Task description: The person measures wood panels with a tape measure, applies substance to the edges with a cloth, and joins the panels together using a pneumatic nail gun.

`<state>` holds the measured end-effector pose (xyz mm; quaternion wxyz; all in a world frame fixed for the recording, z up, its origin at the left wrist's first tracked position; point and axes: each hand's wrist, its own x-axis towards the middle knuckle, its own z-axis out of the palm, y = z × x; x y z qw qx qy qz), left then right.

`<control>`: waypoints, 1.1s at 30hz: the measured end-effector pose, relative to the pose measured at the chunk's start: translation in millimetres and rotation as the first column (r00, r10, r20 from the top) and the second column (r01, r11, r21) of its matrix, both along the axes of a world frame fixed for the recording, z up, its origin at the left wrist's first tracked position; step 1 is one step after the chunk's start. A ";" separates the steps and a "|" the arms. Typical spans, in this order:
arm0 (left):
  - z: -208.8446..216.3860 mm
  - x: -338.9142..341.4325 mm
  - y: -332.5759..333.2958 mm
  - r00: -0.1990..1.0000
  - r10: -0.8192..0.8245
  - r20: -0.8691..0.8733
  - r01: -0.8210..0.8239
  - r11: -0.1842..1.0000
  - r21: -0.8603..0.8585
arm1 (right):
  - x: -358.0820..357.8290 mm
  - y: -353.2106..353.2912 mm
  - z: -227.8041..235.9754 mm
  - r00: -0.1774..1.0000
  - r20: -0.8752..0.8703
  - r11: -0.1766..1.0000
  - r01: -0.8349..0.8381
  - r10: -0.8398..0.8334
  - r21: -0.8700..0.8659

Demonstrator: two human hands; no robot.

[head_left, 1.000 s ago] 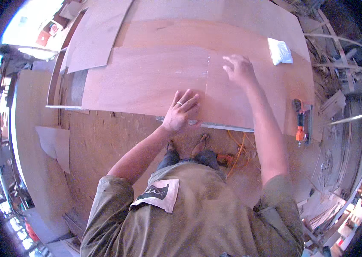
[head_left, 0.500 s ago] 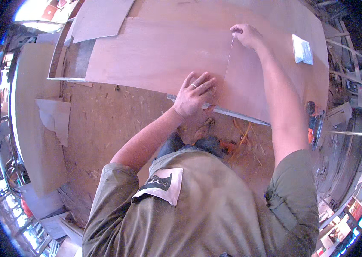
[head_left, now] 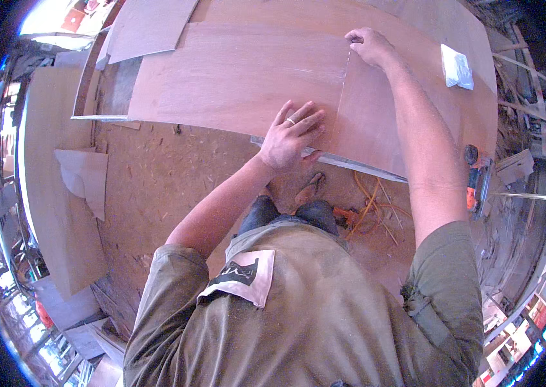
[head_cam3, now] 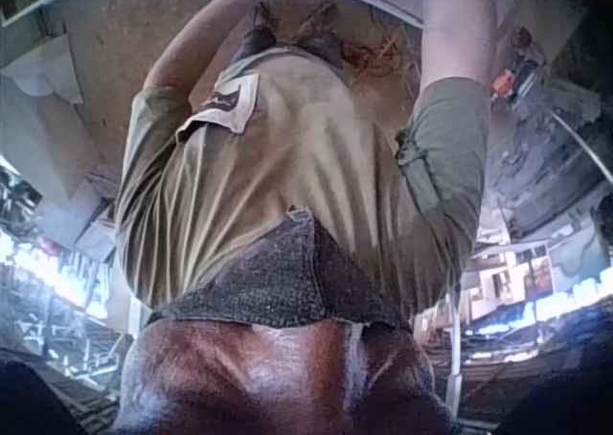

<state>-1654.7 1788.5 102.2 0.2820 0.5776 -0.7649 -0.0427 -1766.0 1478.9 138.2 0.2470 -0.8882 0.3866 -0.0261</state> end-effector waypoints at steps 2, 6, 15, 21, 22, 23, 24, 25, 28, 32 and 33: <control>-0.5 0.4 -0.4 1.000 0.000 -0.006 0.000 1.000 -0.003 | 0.4 1.3 1.8 0.999 -0.023 0.999 0.039 -0.039 0.013; -1.5 1.3 -0.6 1.000 -0.009 -0.020 0.009 1.000 -0.005 | 0.9 3.4 6.9 0.999 -0.042 1.000 -0.018 0.017 -0.020; -11.2 3.3 -0.8 1.000 -0.017 -0.024 0.017 1.000 0.006 | -39.9 37.0 1.5 0.960 0.243 0.881 0.232 -0.139 -0.413; -23.5 3.2 -1.1 1.000 -0.023 -0.003 0.023 1.000 0.017 | -214.9 105.3 14.2 0.823 0.091 0.790 0.564 -0.560 -0.238; -25.2 2.5 -1.3 1.000 -0.012 -0.008 0.012 1.000 -0.013 | -245.7 113.4 18.6 0.839 0.078 0.819 0.543 -0.539 -0.182; -26.6 1.2 -1.9 1.000 -0.029 -0.004 0.029 1.000 0.011 | -268.6 122.4 15.1 0.813 0.075 0.780 0.577 -0.578 -0.241; -27.8 -0.2 -2.4 1.000 0.007 0.014 -0.007 1.000 0.004 | -287.7 132.1 8.9 0.742 0.076 0.718 0.666 -0.666 -0.202; -27.8 -2.1 -3.0 1.000 0.007 -0.008 -0.007 1.000 -0.016 | -306.0 139.7 7.0 0.753 0.015 0.730 0.643 -0.658 -0.231; -24.8 4.8 1.4 1.000 -0.022 -0.020 0.022 0.999 -0.027 | -338.0 154.4 -0.9 0.741 -0.108 0.714 0.581 -0.663 -0.391; -6.2 53.3 20.9 0.988 0.071 0.136 -0.068 0.997 -0.028 | -319.4 158.9 4.6 0.784 -0.080 0.708 0.506 -0.616 -0.492; -0.3 77.7 33.2 0.984 0.100 0.147 -0.106 0.994 0.032 | -301.8 164.1 7.2 0.857 0.025 0.725 0.451 -0.515 -0.520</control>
